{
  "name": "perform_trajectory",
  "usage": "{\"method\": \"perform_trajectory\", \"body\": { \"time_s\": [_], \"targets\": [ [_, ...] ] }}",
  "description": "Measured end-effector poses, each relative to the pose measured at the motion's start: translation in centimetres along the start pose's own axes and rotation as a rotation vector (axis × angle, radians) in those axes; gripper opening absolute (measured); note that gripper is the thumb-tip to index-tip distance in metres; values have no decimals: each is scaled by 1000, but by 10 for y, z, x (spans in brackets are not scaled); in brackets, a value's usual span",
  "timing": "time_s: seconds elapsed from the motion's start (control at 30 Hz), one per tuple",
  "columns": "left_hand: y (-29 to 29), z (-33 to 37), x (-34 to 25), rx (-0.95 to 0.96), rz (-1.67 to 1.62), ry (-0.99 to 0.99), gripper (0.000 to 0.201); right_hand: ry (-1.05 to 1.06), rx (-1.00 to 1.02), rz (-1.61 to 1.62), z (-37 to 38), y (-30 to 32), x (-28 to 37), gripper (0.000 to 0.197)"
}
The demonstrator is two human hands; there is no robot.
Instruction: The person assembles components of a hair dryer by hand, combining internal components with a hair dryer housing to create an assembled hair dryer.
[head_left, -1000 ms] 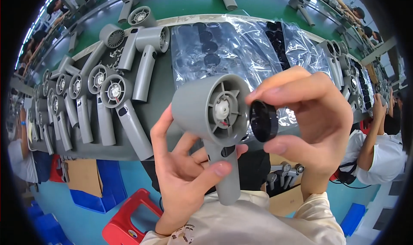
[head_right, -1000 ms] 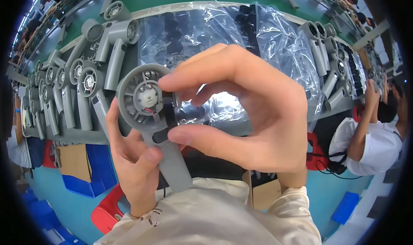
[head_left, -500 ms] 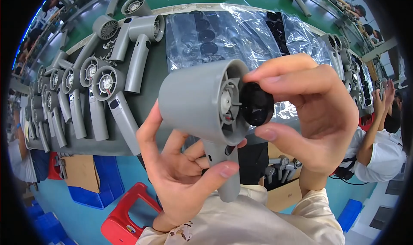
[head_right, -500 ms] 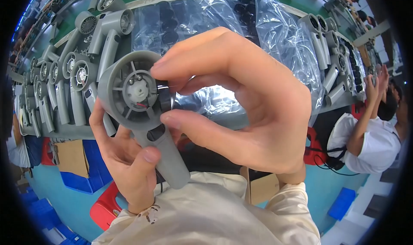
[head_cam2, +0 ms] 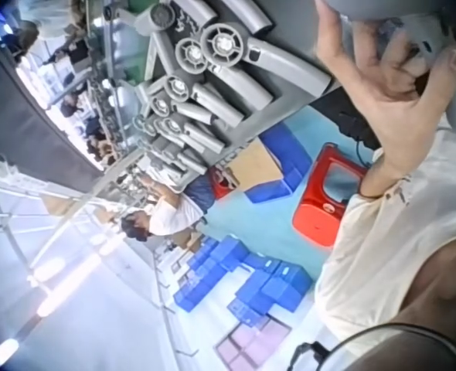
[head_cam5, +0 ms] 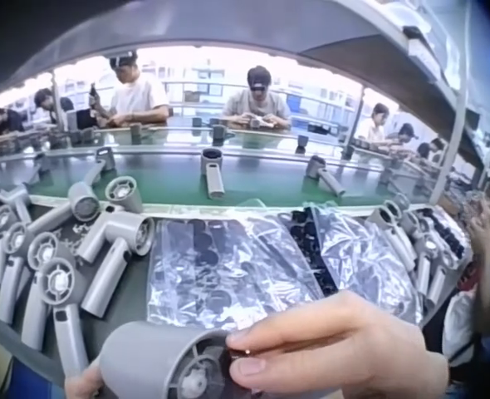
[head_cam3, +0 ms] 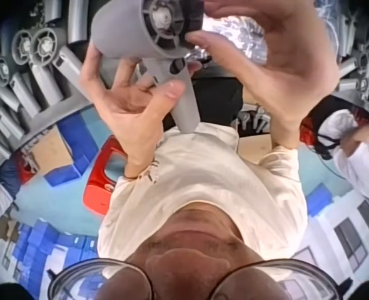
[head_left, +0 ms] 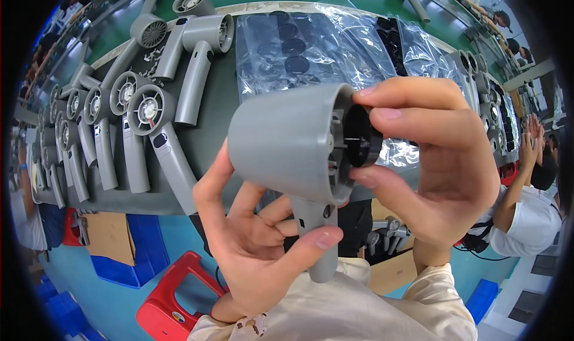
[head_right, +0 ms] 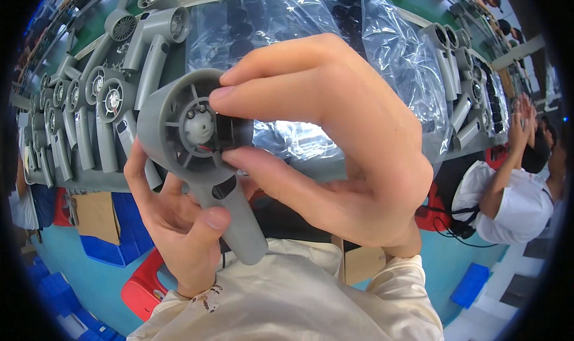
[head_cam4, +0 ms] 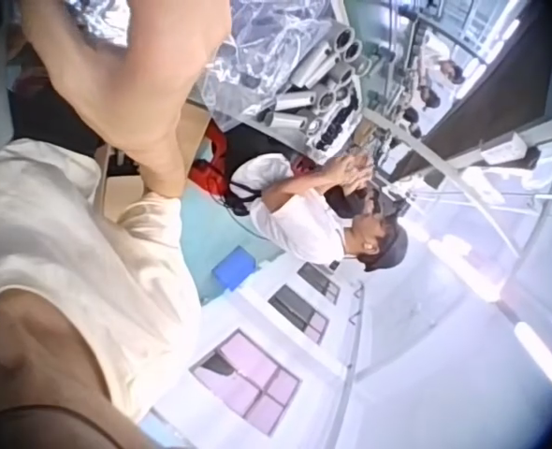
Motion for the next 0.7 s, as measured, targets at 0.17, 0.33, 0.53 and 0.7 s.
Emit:
{"method": "perform_trajectory", "body": {
  "time_s": [0.17,0.33,0.53,0.7],
  "targets": [
    [2,-2,0,2,-5,16,104,-15,-46,-2,-2,-6,3,48],
    [3,0,4,29,-6,32,101,109,12,-163,4,-2,2,45],
    [2,-1,-2,23,-46,64,100,133,18,-115,5,-1,2,46],
    [4,-2,-2,23,-55,71,101,11,-27,62,-4,-1,-6,46]
  ]
}}
Point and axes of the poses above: each hand's wrist, its own z-axis towards the middle knuckle, its own y-axis out of the back of the hand, x = y × z, the point moved 1 cm from there along z, towards the middle knuckle, and after that the axes turned 7 degrees about -y, right-handed, at the moved point
